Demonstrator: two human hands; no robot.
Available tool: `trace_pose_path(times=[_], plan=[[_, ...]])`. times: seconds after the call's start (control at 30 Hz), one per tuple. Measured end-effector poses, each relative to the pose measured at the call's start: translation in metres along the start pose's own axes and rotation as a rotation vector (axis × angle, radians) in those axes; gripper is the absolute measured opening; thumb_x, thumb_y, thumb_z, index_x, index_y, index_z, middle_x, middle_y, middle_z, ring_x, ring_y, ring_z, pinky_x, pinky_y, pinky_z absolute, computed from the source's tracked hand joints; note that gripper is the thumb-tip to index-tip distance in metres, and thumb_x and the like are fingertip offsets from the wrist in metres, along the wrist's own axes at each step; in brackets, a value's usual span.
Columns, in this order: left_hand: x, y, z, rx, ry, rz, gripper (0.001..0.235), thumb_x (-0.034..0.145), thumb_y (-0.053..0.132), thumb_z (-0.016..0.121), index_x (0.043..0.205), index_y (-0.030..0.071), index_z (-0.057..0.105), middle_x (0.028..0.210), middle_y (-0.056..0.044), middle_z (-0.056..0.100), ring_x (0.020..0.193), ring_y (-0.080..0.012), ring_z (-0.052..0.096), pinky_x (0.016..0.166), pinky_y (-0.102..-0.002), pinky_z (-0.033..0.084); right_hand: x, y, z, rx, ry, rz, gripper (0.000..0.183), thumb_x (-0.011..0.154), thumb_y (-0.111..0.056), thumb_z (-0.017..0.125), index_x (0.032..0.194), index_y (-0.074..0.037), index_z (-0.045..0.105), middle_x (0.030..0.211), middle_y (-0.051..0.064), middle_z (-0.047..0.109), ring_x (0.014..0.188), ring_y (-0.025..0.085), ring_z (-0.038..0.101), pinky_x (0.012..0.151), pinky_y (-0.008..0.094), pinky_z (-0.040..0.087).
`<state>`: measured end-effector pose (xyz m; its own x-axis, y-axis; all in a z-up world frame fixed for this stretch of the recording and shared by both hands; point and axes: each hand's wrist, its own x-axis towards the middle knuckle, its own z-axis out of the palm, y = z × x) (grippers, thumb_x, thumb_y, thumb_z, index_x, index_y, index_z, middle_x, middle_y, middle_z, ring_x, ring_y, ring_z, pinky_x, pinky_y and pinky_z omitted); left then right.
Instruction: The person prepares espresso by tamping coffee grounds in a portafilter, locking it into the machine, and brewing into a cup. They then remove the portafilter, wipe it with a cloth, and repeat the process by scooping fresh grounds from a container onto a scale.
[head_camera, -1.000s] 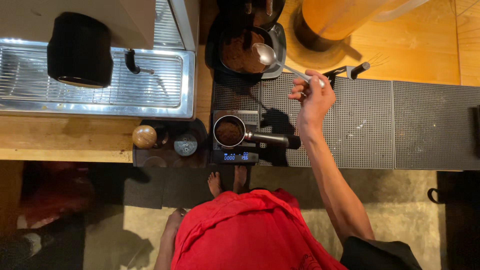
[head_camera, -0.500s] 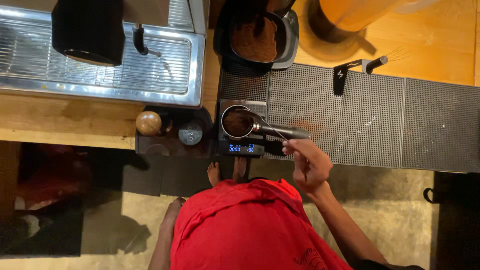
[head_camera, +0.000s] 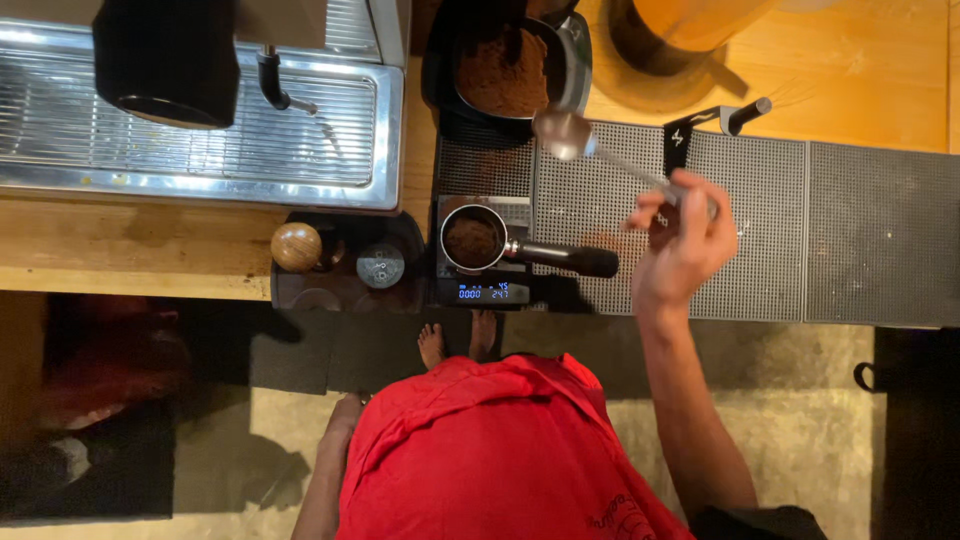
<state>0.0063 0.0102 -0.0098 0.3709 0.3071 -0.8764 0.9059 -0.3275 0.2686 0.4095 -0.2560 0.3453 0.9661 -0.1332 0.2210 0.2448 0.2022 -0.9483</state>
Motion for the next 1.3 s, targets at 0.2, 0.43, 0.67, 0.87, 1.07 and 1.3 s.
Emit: trace_pose_path(times=[0.2, 0.43, 0.67, 0.87, 1.07, 1.3], plan=[[-0.020, 0.007, -0.009, -0.017, 0.009, -0.080, 0.048, 0.080, 0.044, 0.070, 0.114, 0.011, 0.075, 0.117, -0.018, 0.079, 0.109, -0.0357, 0.074, 0.088, -0.040, 0.052, 0.089, 0.039, 0.038, -0.151, -0.093, 0.180, 0.025, 0.106, -0.014, 0.050, 0.115, -0.001, 0.069, 0.084, 0.017, 0.075, 0.062, 0.016, 0.070, 0.051, 0.027, 0.063], [-0.019, 0.009, -0.007, -0.043, 0.026, -0.079, 0.062, 0.079, 0.050, 0.070, 0.124, 0.007, 0.072, 0.125, -0.018, 0.077, 0.117, -0.0366, 0.072, 0.094, -0.043, 0.053, 0.091, 0.081, 0.054, -0.153, -0.190, 0.425, 0.029, 0.106, -0.017, 0.046, 0.117, 0.001, 0.067, 0.082, 0.013, 0.071, 0.066, 0.016, 0.068, 0.057, 0.027, 0.063], [-0.009, 0.022, -0.011, -0.027, 0.018, -0.043, 0.060, 0.081, 0.047, 0.069, 0.123, 0.005, 0.073, 0.123, -0.019, 0.077, 0.119, -0.0386, 0.071, 0.097, -0.047, 0.052, 0.094, 0.085, 0.047, -0.163, -0.185, 0.233, 0.024, 0.106, -0.015, 0.048, 0.111, -0.001, 0.067, 0.078, 0.013, 0.070, 0.058, 0.014, 0.066, 0.044, 0.025, 0.056], [-0.009, 0.030, -0.016, -0.013, 0.007, -0.019, 0.058, 0.083, 0.045, 0.067, 0.123, 0.004, 0.073, 0.121, -0.020, 0.078, 0.120, -0.0404, 0.070, 0.099, -0.049, 0.051, 0.092, 0.077, 0.050, -0.191, -0.229, 0.265, 0.023, 0.105, -0.015, 0.049, 0.109, -0.002, 0.067, 0.077, 0.014, 0.070, 0.057, 0.014, 0.064, 0.043, 0.025, 0.055], [-0.011, 0.032, -0.012, -0.010, -0.013, -0.004, 0.057, 0.085, 0.044, 0.066, 0.123, 0.003, 0.074, 0.120, -0.021, 0.078, 0.121, -0.0421, 0.069, 0.101, -0.052, 0.051, 0.084, 0.055, 0.045, -0.063, -0.097, 0.334, 0.022, 0.103, -0.010, 0.050, 0.107, 0.000, 0.069, 0.076, 0.017, 0.072, 0.056, 0.015, 0.065, 0.043, 0.025, 0.054], [-0.007, 0.022, 0.000, -0.012, -0.040, 0.004, 0.055, 0.087, 0.041, 0.064, 0.123, 0.001, 0.075, 0.118, -0.023, 0.079, 0.123, -0.0441, 0.067, 0.104, -0.056, 0.050, 0.013, 0.004, 0.011, -0.033, -0.215, 0.171, 0.028, 0.111, -0.015, 0.044, 0.116, 0.001, 0.066, 0.084, 0.024, 0.071, 0.063, 0.022, 0.072, 0.046, 0.027, 0.064]])
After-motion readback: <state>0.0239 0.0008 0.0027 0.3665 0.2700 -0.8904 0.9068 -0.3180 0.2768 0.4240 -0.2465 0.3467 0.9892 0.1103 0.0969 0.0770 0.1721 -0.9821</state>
